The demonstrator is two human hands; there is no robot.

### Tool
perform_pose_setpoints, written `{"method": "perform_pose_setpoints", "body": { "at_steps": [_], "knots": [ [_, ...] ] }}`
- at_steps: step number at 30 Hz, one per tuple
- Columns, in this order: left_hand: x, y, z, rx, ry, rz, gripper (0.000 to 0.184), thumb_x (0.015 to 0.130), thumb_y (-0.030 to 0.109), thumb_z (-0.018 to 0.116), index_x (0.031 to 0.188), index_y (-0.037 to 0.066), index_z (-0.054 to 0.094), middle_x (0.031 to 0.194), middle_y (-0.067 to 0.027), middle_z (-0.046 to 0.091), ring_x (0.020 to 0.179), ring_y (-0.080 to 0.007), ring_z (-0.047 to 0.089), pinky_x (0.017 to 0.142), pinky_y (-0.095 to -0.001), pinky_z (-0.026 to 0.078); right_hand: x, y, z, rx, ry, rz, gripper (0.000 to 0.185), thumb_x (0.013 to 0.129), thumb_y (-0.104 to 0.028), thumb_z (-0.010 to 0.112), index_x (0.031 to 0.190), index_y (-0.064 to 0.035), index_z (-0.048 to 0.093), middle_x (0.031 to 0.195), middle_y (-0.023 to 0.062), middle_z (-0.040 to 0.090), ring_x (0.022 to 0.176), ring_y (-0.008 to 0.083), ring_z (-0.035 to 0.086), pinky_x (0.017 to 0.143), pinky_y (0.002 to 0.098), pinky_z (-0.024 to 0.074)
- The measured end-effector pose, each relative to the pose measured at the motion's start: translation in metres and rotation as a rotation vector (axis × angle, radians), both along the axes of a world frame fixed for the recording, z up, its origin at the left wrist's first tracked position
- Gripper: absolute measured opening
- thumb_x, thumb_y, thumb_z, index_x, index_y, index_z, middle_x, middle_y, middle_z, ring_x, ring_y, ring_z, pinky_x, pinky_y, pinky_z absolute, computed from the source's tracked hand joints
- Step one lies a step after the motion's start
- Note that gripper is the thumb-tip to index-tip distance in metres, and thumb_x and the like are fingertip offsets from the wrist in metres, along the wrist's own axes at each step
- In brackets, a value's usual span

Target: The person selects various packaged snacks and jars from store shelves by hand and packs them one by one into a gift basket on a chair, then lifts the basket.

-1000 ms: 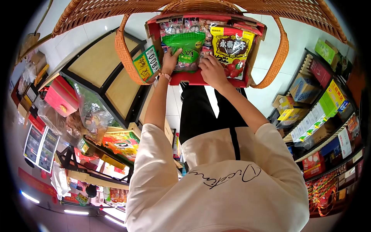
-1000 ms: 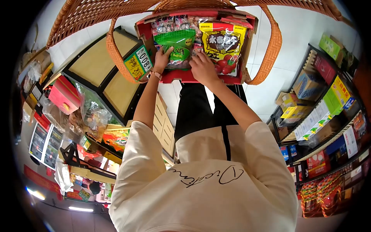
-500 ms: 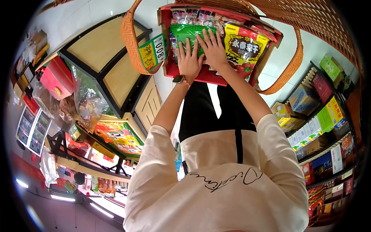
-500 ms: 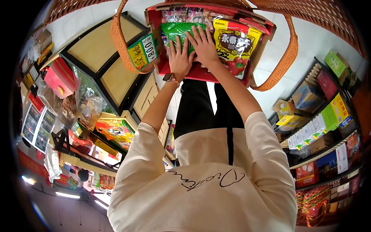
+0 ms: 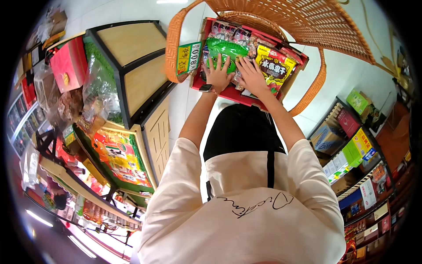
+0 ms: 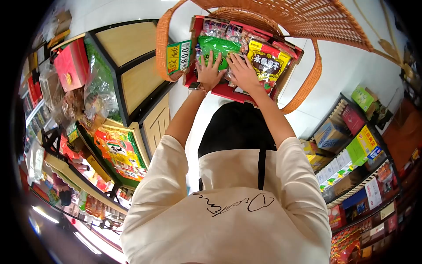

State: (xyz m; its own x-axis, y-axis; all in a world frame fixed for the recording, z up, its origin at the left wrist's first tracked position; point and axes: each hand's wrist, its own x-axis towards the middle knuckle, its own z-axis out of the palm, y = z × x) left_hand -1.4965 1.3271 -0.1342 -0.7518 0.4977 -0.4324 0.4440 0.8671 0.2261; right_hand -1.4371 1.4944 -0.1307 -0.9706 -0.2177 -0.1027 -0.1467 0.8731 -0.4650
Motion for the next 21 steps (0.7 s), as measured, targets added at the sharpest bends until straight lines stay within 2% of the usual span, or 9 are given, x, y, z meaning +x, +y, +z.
{"method": "perform_pose_setpoints", "body": {
  "at_steps": [4, 6, 7, 8, 14, 15, 16, 19, 21],
  "knots": [
    [0.022, -0.016, 0.017, 0.172, 0.157, 0.093, 0.039, 0.085, 0.034, 0.050, 0.112, 0.008, 0.059, 0.130, -0.0172, 0.043, 0.122, -0.0400, 0.033, 0.099, -0.0480, 0.031, 0.034, 0.029, 0.050, 0.107, 0.003, 0.093, 0.048, 0.082, -0.026, 0.053, 0.127, -0.0130, 0.044, 0.134, 0.0058, 0.041, 0.129, 0.0224, 0.030, 0.107, 0.0428, 0.0194],
    [0.047, -0.034, 0.021, 0.403, 0.114, 0.131, 0.028, 0.085, 0.027, 0.048, 0.098, 0.008, 0.064, 0.108, -0.0132, 0.058, 0.100, -0.0342, 0.051, 0.088, -0.0440, 0.040, 0.060, 0.042, 0.055, 0.213, -0.053, 0.077, 0.044, 0.084, -0.031, 0.051, 0.125, -0.0161, 0.046, 0.134, 0.0060, 0.040, 0.129, 0.0229, 0.028, 0.107, 0.0437, 0.0196],
    [0.055, -0.040, 0.052, 0.301, -0.243, 0.267, 0.029, 0.086, 0.029, 0.045, 0.093, 0.007, 0.063, 0.094, -0.0148, 0.062, 0.088, -0.0354, 0.057, 0.081, -0.0441, 0.044, 0.074, 0.047, 0.057, 0.249, -0.064, 0.036, 0.044, 0.085, -0.033, 0.050, 0.125, -0.0165, 0.047, 0.135, 0.0065, 0.038, 0.129, 0.0248, 0.028, 0.106, 0.0449, 0.0207],
    [0.080, -0.055, 0.051, 0.271, -0.293, 0.381, 0.034, 0.088, 0.033, 0.041, 0.092, 0.006, 0.062, 0.088, -0.0182, 0.062, 0.083, -0.0375, 0.058, 0.076, -0.0463, 0.045, 0.088, 0.049, 0.063, 0.282, -0.076, -0.004, 0.043, 0.086, -0.036, 0.048, 0.125, -0.0168, 0.047, 0.136, 0.0071, 0.037, 0.129, 0.0267, 0.028, 0.105, 0.0462, 0.0217],
    [0.218, -0.162, 0.109, 0.345, -0.331, 0.684, 0.034, 0.086, 0.033, 0.045, 0.100, 0.007, 0.062, 0.093, -0.0180, 0.063, 0.089, -0.0357, 0.058, 0.079, -0.0414, 0.045, 0.144, 0.022, 0.091, 0.264, -0.266, -0.414, 0.052, 0.088, -0.049, 0.038, 0.124, -0.0131, 0.047, 0.135, 0.0128, 0.037, 0.124, 0.0367, 0.032, 0.100, 0.0492, 0.0273],
    [0.245, -0.184, 0.116, 0.369, -0.300, 0.742, 0.034, 0.086, 0.032, 0.045, 0.099, 0.007, 0.062, 0.092, -0.0175, 0.063, 0.089, -0.0352, 0.058, 0.078, -0.0406, 0.046, 0.153, 0.017, 0.084, 0.260, -0.214, -0.381, 0.052, 0.088, -0.049, 0.038, 0.119, -0.0100, 0.051, 0.124, 0.0175, 0.048, 0.113, 0.0393, 0.044, 0.098, 0.0470, 0.0310],
    [0.275, -0.205, 0.125, 0.404, -0.272, 0.829, 0.033, 0.086, 0.031, 0.045, 0.099, 0.007, 0.063, 0.092, -0.0168, 0.063, 0.088, -0.0346, 0.059, 0.077, -0.0394, 0.046, 0.153, 0.009, 0.106, 0.233, -0.463, -0.286, 0.051, 0.088, -0.049, 0.038, 0.111, -0.0068, 0.057, 0.111, 0.0201, 0.056, 0.100, 0.0401, 0.052, 0.097, 0.0442, 0.0342],
    [0.378, -0.264, 0.135, 0.438, -0.257, 1.110, 0.030, 0.085, 0.028, 0.045, 0.097, 0.009, 0.065, 0.086, -0.0111, 0.066, 0.082, -0.0226, 0.063, 0.074, -0.0341, 0.048, 0.188, -0.006, 0.086, -0.032, -0.240, 0.014, 0.064, 0.088, -0.055, 0.033, 0.111, 0.0001, 0.056, 0.110, 0.0263, 0.055, 0.108, 0.0400, 0.049, 0.095, 0.0422, 0.0346],
    [0.448, -0.291, 0.156, 0.252, -0.344, 1.205, 0.029, 0.083, 0.027, 0.046, 0.097, 0.010, 0.066, 0.087, -0.0111, 0.066, 0.082, -0.0231, 0.063, 0.075, -0.0345, 0.048, 0.196, -0.027, 0.149, -0.066, -0.623, 0.088, 0.066, 0.089, -0.056, 0.031, 0.110, 0.0022, 0.055, 0.109, 0.0280, 0.054, 0.109, 0.0403, 0.048, 0.094, 0.0421, 0.0346]
  ]
}}
